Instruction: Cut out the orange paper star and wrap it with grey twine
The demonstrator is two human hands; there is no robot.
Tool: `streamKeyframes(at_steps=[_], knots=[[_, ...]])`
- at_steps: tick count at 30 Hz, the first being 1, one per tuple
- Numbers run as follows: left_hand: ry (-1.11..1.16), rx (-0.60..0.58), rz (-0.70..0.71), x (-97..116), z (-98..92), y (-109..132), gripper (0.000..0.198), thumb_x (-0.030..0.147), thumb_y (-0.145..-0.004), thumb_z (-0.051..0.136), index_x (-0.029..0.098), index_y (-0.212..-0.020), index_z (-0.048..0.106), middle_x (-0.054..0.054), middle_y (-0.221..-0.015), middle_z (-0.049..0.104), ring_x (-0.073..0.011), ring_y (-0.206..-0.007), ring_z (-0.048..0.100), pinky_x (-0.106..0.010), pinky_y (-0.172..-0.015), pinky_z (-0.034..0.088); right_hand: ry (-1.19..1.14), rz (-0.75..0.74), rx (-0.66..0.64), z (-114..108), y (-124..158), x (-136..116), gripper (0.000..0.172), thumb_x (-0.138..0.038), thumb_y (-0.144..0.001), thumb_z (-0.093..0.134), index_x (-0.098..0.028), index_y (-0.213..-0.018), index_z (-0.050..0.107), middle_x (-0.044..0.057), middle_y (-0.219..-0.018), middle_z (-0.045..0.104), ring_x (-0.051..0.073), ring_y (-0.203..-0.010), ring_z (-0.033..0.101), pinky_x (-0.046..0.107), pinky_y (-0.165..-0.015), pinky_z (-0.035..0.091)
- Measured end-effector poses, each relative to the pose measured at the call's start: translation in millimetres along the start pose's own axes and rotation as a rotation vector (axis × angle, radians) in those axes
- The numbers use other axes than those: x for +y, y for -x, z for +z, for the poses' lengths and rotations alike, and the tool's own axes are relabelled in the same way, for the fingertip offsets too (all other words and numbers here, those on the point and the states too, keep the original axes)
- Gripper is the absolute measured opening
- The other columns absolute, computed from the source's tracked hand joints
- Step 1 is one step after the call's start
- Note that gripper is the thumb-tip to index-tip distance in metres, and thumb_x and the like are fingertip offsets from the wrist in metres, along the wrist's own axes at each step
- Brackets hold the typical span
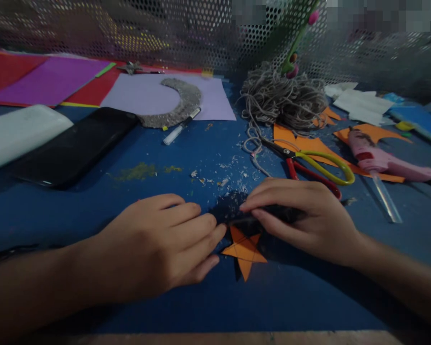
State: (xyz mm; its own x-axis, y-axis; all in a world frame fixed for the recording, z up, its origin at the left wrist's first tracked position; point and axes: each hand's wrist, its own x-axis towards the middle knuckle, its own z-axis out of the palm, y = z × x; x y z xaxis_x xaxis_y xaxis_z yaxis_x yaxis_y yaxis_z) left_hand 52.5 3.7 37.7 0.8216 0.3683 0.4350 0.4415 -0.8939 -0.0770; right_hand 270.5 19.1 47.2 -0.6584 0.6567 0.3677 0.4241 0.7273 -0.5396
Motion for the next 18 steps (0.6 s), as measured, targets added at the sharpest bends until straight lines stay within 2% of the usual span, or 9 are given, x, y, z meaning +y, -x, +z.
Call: streamKeyframes(at_steps=[3, 6, 8, 11, 15, 18], knots=[[-0.013, 0.001, 0.068, -1.1, -0.9, 0.4, 0.019, 0.02, -0.085, 0.043, 0.016, -0.088, 0.062, 0.002, -0.071, 0.066, -0.0124, -0.062, 0.06, -0.026, -0.056, 0.044, 0.037, 0.046, 0.096, -6.4, 0.8, -1.3, 0.014, -0.006, -0.077, 0.051, -0.015, -0.079, 0.061, 0.001, -0.072, 0.064, 0.007, -0.067, 0.059, 0.015, -0.062, 0.046], [0.023, -0.042, 0.055, -4.2, 0.6, 2.2, 0.021, 0.021, -0.085, 0.04, 0.018, -0.086, 0.061, 0.0, -0.071, 0.066, -0.013, -0.064, 0.06, -0.025, -0.058, 0.043, 0.086, 0.051, 0.139, -11.6, 2.5, 0.5, 0.013, -0.008, -0.077, 0.051, -0.016, -0.078, 0.06, 0.001, -0.072, 0.064, 0.007, -0.066, 0.058, 0.017, -0.063, 0.046], [0.048, -0.026, 0.016, -8.7, 2.5, 3.9, 0.02, 0.021, -0.085, 0.04, 0.019, -0.088, 0.06, 0.0, -0.072, 0.065, -0.0132, -0.066, 0.059, -0.025, -0.059, 0.042, 0.12, 0.06, 0.152, -13.7, 3.3, 3.3, 0.012, -0.009, -0.077, 0.05, -0.016, -0.077, 0.06, 0.001, -0.072, 0.064, 0.008, -0.066, 0.058, 0.017, -0.063, 0.045], [0.025, 0.001, -0.156, -19.8, 3.6, 5.2, 0.019, 0.023, -0.086, 0.04, 0.02, -0.089, 0.058, 0.0, -0.076, 0.064, -0.0143, -0.07, 0.058, -0.024, -0.06, 0.041, 0.156, 0.087, 0.161, -14.3, 3.6, 7.6, 0.012, -0.011, -0.078, 0.049, -0.016, -0.076, 0.06, 0.002, -0.072, 0.064, 0.009, -0.067, 0.058, 0.018, -0.061, 0.044], [-0.048, -0.024, -0.387, -41.1, -1.5, 1.6, 0.02, 0.023, -0.085, 0.038, 0.017, -0.079, 0.057, -0.001, -0.073, 0.062, -0.0136, -0.066, 0.058, -0.022, -0.056, 0.038, 0.171, 0.111, 0.164, -12.6, 2.7, 9.8, 0.014, -0.013, -0.078, 0.047, -0.016, -0.076, 0.06, 0.002, -0.07, 0.063, 0.01, -0.062, 0.057, 0.019, -0.056, 0.043], [-0.168, -0.113, -0.528, -58.8, -7.2, -3.6, 0.017, 0.022, -0.083, 0.043, 0.016, -0.079, 0.058, -0.002, -0.072, 0.063, -0.0139, -0.061, 0.057, -0.022, -0.051, 0.034, 0.221, 0.117, 0.18, -17.9, 1.7, 13.5, 0.015, -0.014, -0.077, 0.046, -0.016, -0.075, 0.06, 0.002, -0.069, 0.063, 0.01, -0.06, 0.056, 0.02, -0.055, 0.042]])
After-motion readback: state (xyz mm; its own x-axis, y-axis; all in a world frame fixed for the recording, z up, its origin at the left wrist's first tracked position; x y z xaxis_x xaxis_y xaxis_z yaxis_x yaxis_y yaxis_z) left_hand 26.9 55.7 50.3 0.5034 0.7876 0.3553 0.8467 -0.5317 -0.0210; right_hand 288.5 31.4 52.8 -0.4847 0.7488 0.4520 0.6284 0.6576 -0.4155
